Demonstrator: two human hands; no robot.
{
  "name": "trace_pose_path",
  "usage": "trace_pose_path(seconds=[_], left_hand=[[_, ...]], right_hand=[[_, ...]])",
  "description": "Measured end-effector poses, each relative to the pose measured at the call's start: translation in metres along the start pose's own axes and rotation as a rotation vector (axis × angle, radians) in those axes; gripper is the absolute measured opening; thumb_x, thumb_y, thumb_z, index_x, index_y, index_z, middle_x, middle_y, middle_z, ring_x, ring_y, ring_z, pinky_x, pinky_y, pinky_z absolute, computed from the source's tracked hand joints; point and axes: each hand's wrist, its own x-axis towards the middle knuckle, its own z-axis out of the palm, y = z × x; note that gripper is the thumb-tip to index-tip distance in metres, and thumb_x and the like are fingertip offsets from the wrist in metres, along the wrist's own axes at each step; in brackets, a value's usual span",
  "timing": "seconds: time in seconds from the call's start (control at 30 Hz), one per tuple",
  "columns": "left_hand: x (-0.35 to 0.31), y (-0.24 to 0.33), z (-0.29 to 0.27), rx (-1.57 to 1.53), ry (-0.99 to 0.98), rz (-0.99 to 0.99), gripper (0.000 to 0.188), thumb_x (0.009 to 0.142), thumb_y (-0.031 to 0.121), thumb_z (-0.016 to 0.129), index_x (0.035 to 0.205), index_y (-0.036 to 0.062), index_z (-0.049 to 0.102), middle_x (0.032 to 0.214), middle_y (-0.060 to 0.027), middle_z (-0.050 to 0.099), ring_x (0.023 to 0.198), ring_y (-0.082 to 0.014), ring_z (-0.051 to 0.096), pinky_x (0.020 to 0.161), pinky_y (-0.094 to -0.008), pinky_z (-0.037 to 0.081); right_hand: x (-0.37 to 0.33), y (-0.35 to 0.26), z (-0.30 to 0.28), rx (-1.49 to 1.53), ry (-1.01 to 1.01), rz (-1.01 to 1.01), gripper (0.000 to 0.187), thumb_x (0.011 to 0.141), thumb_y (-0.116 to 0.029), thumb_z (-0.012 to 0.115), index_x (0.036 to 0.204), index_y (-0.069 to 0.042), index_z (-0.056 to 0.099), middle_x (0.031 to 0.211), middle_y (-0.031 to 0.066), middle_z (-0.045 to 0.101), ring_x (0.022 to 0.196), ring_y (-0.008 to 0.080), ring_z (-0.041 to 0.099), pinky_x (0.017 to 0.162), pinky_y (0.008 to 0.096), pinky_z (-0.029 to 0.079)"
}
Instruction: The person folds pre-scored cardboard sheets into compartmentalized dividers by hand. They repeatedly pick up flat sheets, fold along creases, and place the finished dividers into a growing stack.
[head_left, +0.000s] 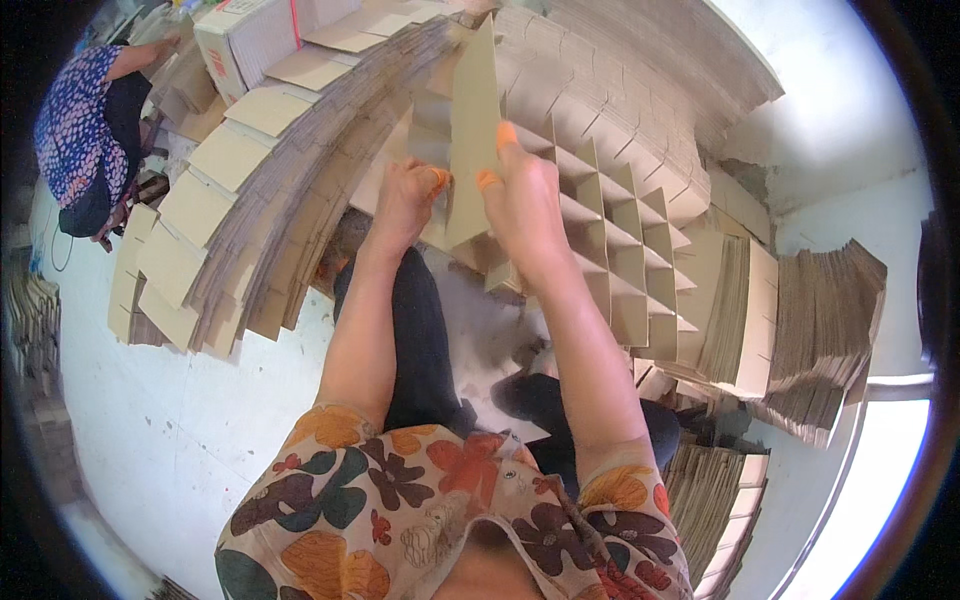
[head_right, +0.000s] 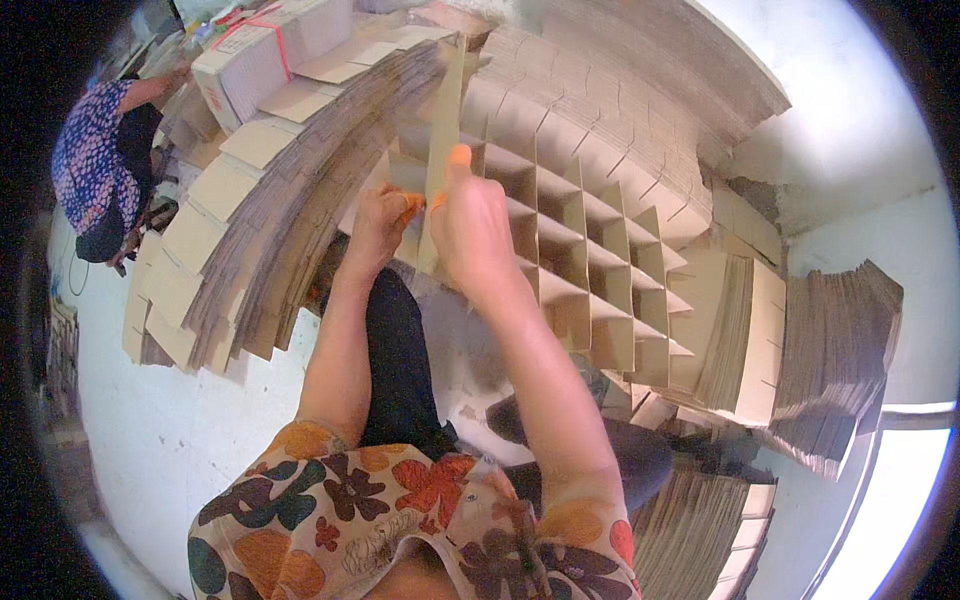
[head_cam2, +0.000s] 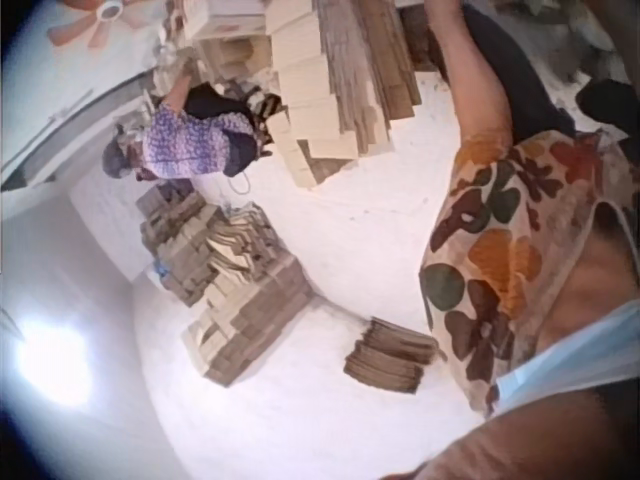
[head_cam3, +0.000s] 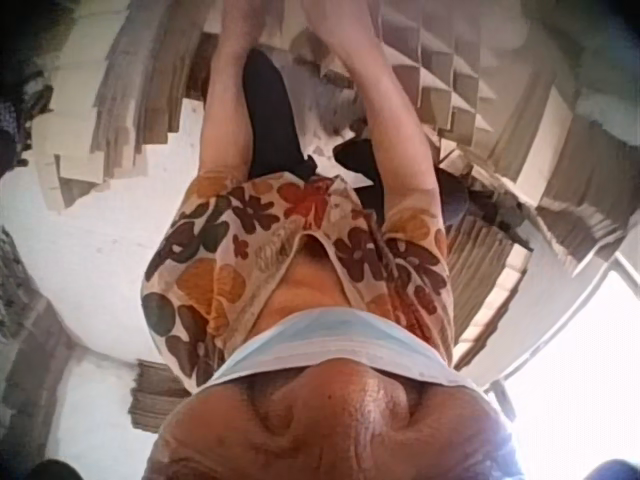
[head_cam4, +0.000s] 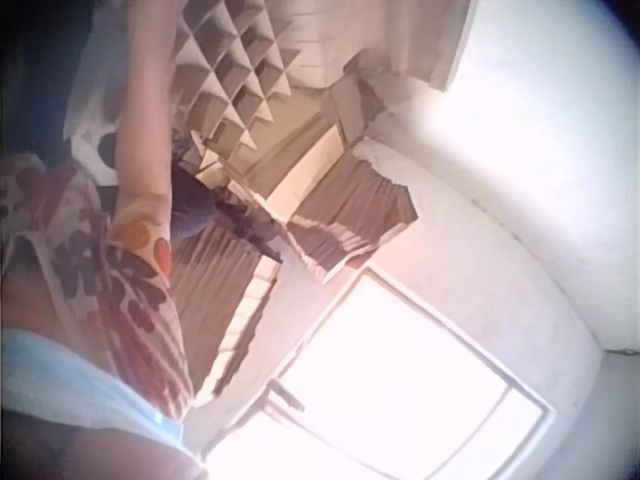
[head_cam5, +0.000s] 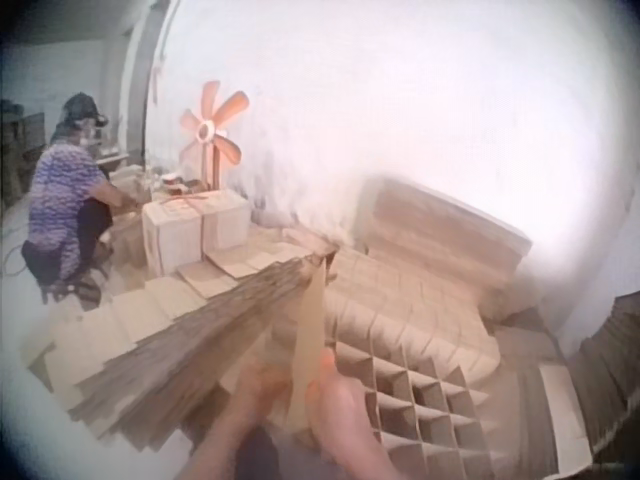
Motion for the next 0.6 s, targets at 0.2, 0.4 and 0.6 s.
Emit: trace_pose_path(seconds=[0.2,0.4,0.6], left_hand=[[0.007,0.021,-0.013,0.057,0.18,0.033,0.026,0.067,-0.002,0.069,0.092,0.0042,0.066,0.086,-0.0111,0.065,0.083,-0.0302,0.059,0.077,-0.0391,0.045],[-0.005,0.002,-0.014,-0.033,-0.002,-0.089,0.029,0.068,0.0,0.072,0.096,0.004,0.066,0.093,-0.0113,0.065,0.09,-0.0302,0.057,0.074,-0.0388,0.047],[-0.007,0.008,-0.021,-0.269,-0.061,-0.232,0.031,0.072,0.002,0.071,0.102,0.0049,0.066,0.098,-0.0117,0.062,0.092,-0.0271,0.058,0.077,-0.0364,0.048]], right_hand=[[-0.012,-0.007,0.001,-0.058,0.015,0.014,0.008,0.071,0.006,0.053,0.078,0.01,0.054,0.071,0.0316,0.056,0.073,0.0471,0.058,0.064,0.0487,0.047],[-0.009,-0.005,0.003,-0.021,0.014,-0.004,0.008,0.07,0.006,0.055,0.076,0.01,0.054,0.071,0.0316,0.056,0.074,0.047,0.058,0.064,0.049,0.047],[-0.004,0.014,0.02,-0.08,-0.041,-0.074,0.012,0.07,0.005,0.056,0.082,0.01,0.054,0.069,0.0302,0.057,0.073,0.0453,0.059,0.065,0.0482,0.048]])
